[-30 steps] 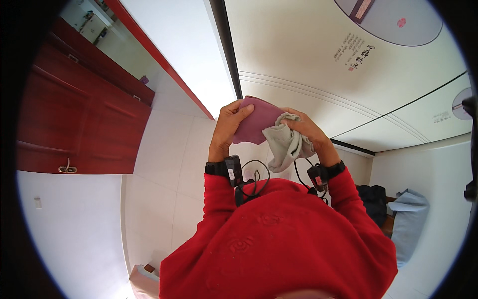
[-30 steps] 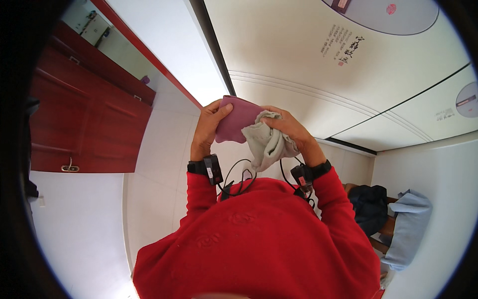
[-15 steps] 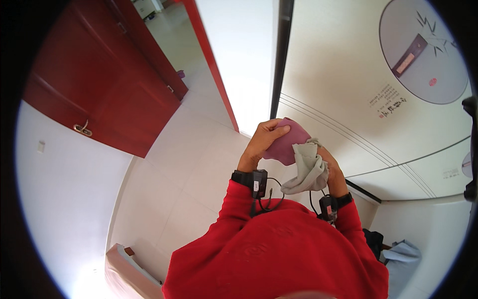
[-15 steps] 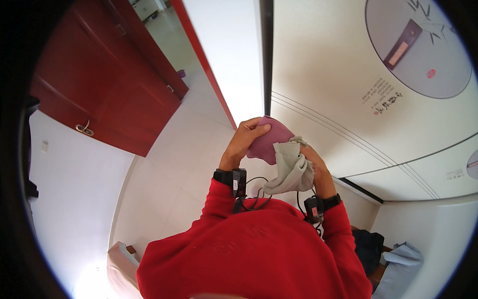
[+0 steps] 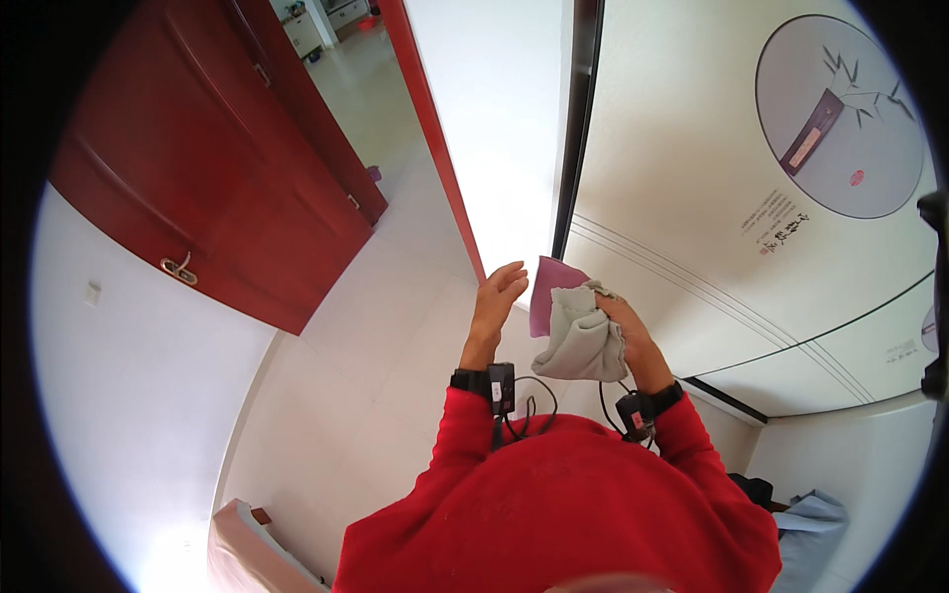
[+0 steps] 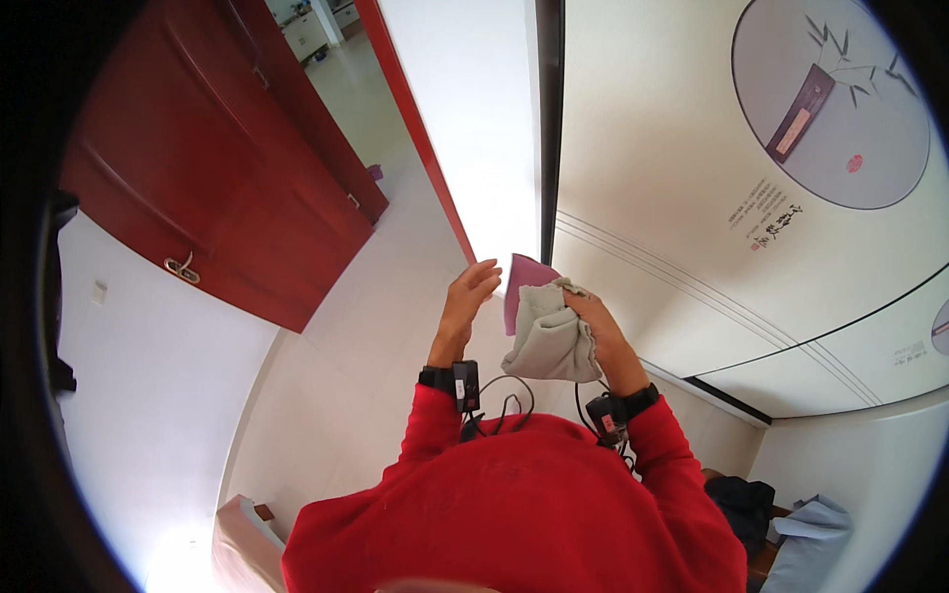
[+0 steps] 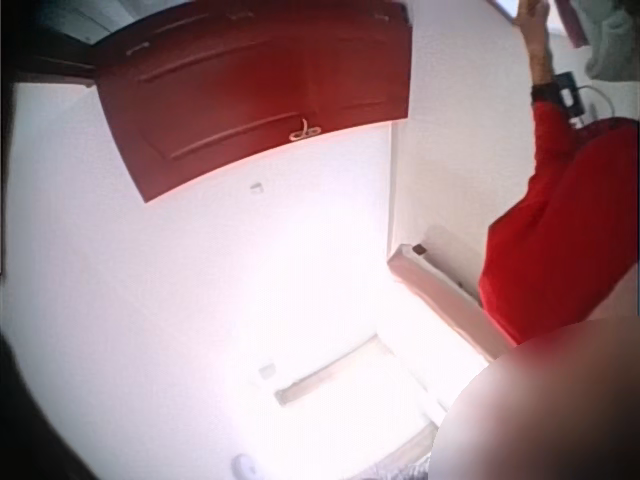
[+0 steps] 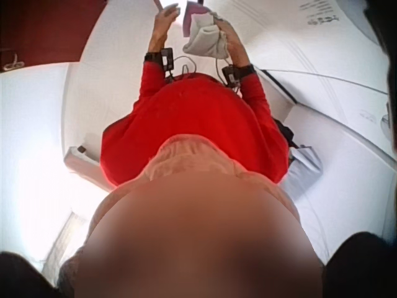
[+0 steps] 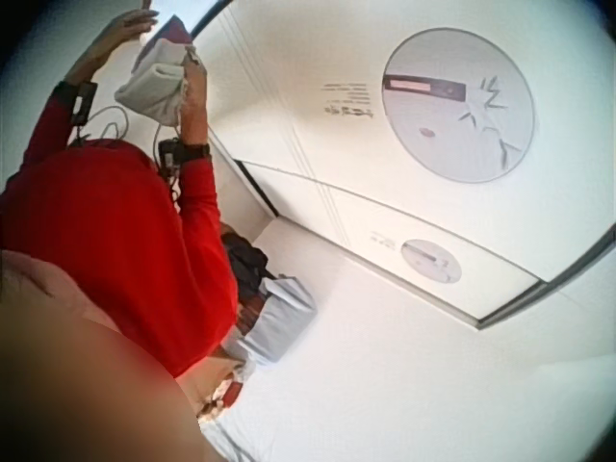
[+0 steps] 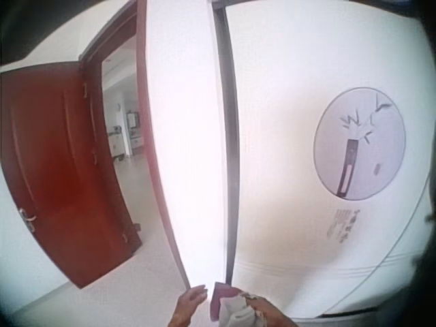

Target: The person wipes a wooden table with a purple cloth, then moves to a white wardrobe and wipes its surface with a white cloth. The person uses both cloths to clean the table and wardrobe surfaces.

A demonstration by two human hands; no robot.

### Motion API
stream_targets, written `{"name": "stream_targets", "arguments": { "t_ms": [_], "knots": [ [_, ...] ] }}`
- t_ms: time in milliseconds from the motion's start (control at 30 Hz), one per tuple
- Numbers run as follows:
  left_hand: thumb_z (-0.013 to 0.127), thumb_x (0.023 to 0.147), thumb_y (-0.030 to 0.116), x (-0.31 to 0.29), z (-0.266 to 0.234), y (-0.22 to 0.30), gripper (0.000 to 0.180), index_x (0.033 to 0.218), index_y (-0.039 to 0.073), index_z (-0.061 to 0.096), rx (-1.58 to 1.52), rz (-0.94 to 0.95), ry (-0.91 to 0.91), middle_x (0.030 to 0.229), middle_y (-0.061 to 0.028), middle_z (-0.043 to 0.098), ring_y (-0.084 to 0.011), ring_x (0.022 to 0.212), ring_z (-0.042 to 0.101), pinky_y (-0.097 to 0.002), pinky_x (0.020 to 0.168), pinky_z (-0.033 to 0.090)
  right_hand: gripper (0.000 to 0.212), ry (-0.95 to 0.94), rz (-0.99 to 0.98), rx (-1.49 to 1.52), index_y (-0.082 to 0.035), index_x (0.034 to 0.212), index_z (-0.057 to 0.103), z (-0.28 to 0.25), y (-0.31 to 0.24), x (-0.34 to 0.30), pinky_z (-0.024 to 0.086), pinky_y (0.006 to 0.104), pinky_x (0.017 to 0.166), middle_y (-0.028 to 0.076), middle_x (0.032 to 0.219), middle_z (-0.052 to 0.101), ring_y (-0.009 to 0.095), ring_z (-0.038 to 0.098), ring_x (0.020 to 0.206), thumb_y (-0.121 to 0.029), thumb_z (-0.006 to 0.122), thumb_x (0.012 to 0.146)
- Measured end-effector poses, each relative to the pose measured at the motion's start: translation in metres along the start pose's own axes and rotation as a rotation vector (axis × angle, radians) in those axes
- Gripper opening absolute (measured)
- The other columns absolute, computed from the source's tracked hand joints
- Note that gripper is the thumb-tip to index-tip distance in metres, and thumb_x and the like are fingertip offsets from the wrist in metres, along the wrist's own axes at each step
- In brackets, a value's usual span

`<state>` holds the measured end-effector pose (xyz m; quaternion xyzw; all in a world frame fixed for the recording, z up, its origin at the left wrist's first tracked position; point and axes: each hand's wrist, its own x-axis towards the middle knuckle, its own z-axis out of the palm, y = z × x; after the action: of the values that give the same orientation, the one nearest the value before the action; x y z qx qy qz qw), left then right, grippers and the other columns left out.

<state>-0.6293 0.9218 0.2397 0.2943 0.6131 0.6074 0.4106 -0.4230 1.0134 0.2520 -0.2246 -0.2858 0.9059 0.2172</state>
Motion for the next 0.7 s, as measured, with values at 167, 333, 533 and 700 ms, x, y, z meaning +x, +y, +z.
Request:
{"name": "stream_targets", "arguments": {
  "t_ms": [167, 333, 533, 700],
  "knots": [
    [0.064, 0.087, 0.022, -0.005, -0.003, 0.001, 0.038, 0.12, 0.004, 0.059, -0.011, -0.109, -0.025, 0.116, -0.0073, 0.063, -0.0147, 0.105, 0.058, -0.03, 0.087, 0.043, 0.02, 0.074, -0.094, -0.077, -0.003, 0.109, 0.059, -0.004, -0.001, -0.004, 0.055, 0.0285, 0.074, 0.006, 0.098, 0.066, 0.015, 0.065, 0.086, -0.016, 0.054, 0.093],
    [0.062, 0.089, 0.02, -0.003, 0.006, 0.001, 0.038, 0.121, 0.001, 0.059, 0.01, -0.067, -0.172, 0.123, -0.0098, 0.06, -0.0168, 0.113, 0.056, -0.0308, 0.094, 0.042, 0.025, 0.094, -0.068, -0.095, 0.0, 0.112, 0.058, 0.003, -0.005, -0.009, 0.054, 0.0273, 0.075, 0.007, 0.1, 0.065, 0.014, 0.065, 0.086, -0.016, 0.054, 0.094],
    [0.056, 0.09, 0.011, 0.005, 0.034, 0.002, 0.051, 0.137, -0.001, 0.042, 0.074, 0.024, -0.402, 0.137, -0.015, 0.047, -0.0233, 0.126, 0.045, -0.0342, 0.105, 0.036, 0.024, 0.015, -0.463, -0.768, 0.0, 0.109, 0.06, 0.003, -0.013, -0.014, 0.048, 0.0246, 0.082, 0.004, 0.101, 0.064, 0.01, 0.059, 0.093, -0.017, 0.055, 0.094],
    [0.057, 0.089, 0.012, 0.004, 0.038, 0.009, 0.055, 0.139, -0.001, 0.038, 0.0, 0.034, -0.503, 0.138, -0.0136, 0.046, -0.022, 0.128, 0.044, -0.0342, 0.106, 0.034, 0.021, 0.052, -0.216, -0.312, -0.001, 0.108, 0.059, 0.011, -0.015, -0.022, 0.049, 0.0237, 0.08, 0.004, 0.098, 0.064, 0.011, 0.061, 0.088, -0.016, 0.054, 0.094]
  ]
}}
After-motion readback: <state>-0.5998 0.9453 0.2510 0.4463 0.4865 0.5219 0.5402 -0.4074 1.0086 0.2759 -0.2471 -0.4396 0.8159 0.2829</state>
